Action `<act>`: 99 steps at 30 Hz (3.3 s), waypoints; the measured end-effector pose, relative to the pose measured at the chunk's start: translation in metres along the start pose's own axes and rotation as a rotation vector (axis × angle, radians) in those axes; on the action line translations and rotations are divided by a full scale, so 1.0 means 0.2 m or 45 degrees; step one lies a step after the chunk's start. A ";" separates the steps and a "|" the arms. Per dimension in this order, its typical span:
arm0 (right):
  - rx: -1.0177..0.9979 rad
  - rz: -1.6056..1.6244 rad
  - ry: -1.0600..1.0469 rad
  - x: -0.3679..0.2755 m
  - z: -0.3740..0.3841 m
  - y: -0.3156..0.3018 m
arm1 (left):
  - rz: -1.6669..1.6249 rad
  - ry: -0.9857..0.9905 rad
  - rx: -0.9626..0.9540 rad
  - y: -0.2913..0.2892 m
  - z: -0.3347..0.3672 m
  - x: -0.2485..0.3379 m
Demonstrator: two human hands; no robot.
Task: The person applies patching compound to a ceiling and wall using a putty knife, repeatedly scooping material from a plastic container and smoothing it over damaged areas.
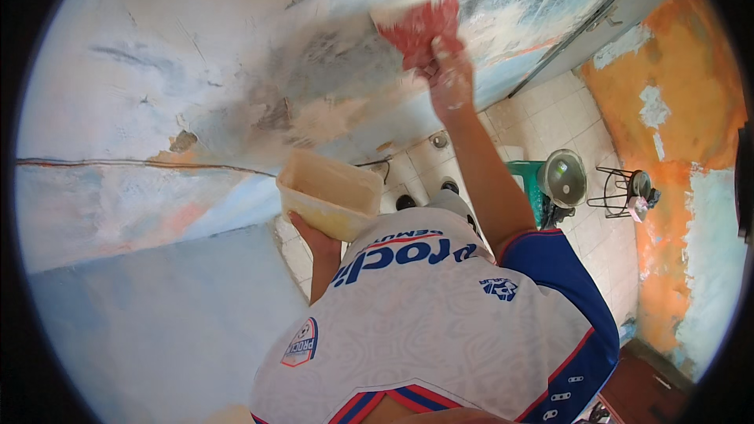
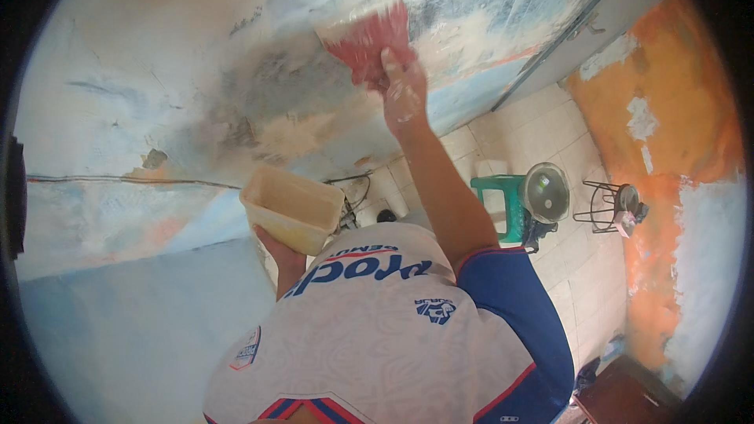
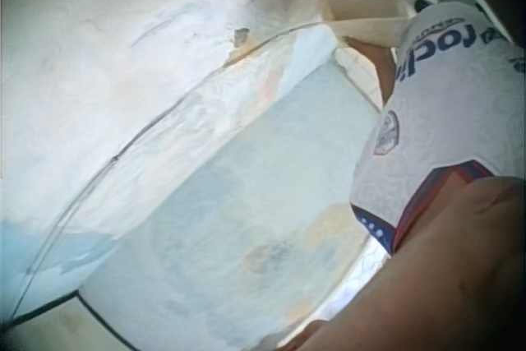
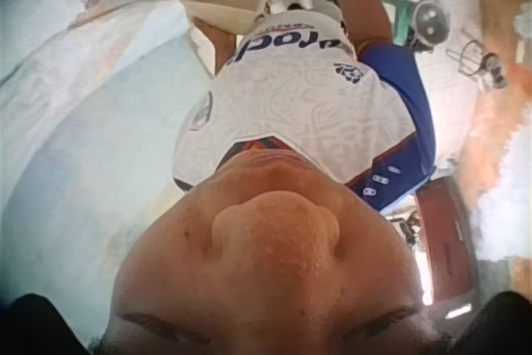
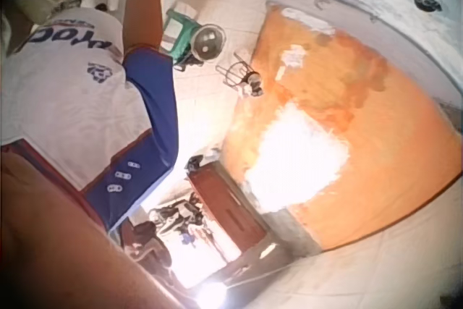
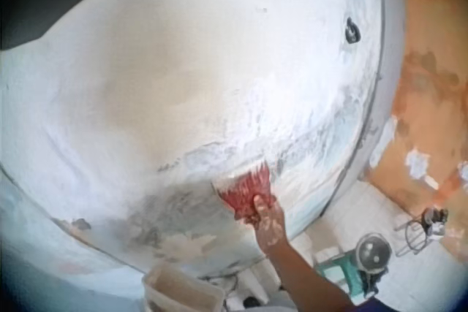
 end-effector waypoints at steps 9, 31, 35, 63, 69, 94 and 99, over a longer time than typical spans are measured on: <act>0.214 -0.207 0.386 0.82 -0.40 -0.69 | -0.070 -0.025 0.094 -0.07 -0.05 -0.01; 0.024 0.080 0.414 0.90 -0.37 -0.98 | -0.116 -0.016 0.327 -0.03 -0.17 -0.10; 0.108 -0.258 0.349 0.67 -0.06 -0.89 | -0.158 -0.051 0.320 -0.03 -0.19 -0.16; -0.392 -0.126 0.134 -0.13 0.12 -0.47 | -0.018 0.043 0.445 0.37 -0.65 -0.45; -0.339 -0.034 0.123 -0.35 -0.38 -0.37 | -0.050 0.074 0.340 0.44 -0.65 -0.47; -1.486 -1.730 -0.278 -0.42 -1.09 0.73 | -0.353 0.465 -0.334 0.01 -0.39 0.07; -1.551 -1.706 -0.251 -0.34 -1.10 0.85 | -0.311 0.464 -0.347 -0.10 -0.38 0.18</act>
Point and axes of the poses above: each hand's wrist, its own z-axis towards the middle knuckle, its own y-axis out of the palm, x = y × z, the point moved 3 cm from there along z, towards the middle knuckle, and after that the axes turned 14 degrees about -x, right-handed, at the moved point
